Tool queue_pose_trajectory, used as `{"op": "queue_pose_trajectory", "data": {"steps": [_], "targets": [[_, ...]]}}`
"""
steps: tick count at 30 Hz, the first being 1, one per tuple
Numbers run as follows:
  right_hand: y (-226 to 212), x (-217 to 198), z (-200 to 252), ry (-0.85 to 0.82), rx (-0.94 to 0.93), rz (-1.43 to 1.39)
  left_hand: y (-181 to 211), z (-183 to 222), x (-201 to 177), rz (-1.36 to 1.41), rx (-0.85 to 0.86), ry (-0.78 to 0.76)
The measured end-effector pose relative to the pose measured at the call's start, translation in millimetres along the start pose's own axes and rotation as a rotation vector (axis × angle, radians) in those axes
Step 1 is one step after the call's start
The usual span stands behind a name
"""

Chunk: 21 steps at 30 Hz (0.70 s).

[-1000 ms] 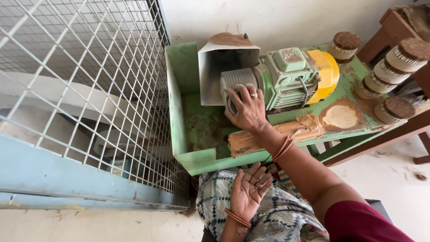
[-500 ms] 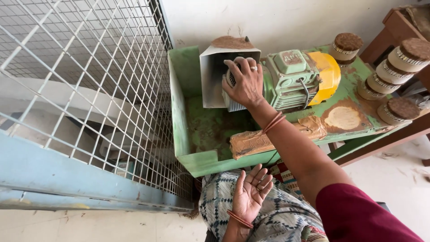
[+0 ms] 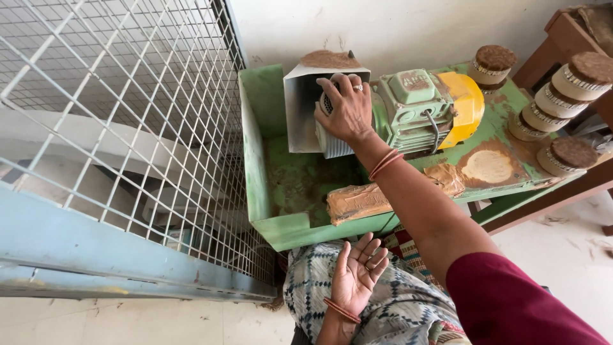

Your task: Finishing and smoothing small circular molded products using a motorized rotating brush machine.

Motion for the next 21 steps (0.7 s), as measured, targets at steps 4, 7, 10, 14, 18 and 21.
{"op": "queue_pose_trajectory", "data": {"steps": [4, 7, 10, 14, 18, 21], "targets": [[-8.5, -5.7, 15.3, -0.002, 0.01, -0.003, 0.3, 0.5, 0.0, 0.002, 0.002, 0.04], [-18.1, -12.3, 49.6, -0.019, -0.037, -0.018, 2.6, 0.6, 0.3, -0.004, 0.003, 0.048], [-23.4, -13.5, 72.8, -0.065, -0.119, -0.01, 1.9, -0.3, -1.7, 0.014, 0.008, 0.06], [-11.9, -13.7, 49.1, -0.043, -0.092, 0.005, 0.4, 0.0, -3.1, -0.014, 0.013, 0.056], [7.1, -2.5, 6.0, 0.002, -0.038, -0.005, -0.1, 1.2, 0.2, -0.029, 0.004, 0.044], [10.4, 1.3, 0.8, -0.022, 0.021, 0.054, 1.7, 1.2, -1.0, -0.033, 0.013, 0.02]]}}
Point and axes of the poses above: each hand's wrist, its own z-axis away from the middle knuckle, its own x-axis out of the palm, y = z × x, the point moved 3 cm from there along -z, towards the middle knuckle, and after that the axes turned 14 degrees about -y, right-handed, at the moved point
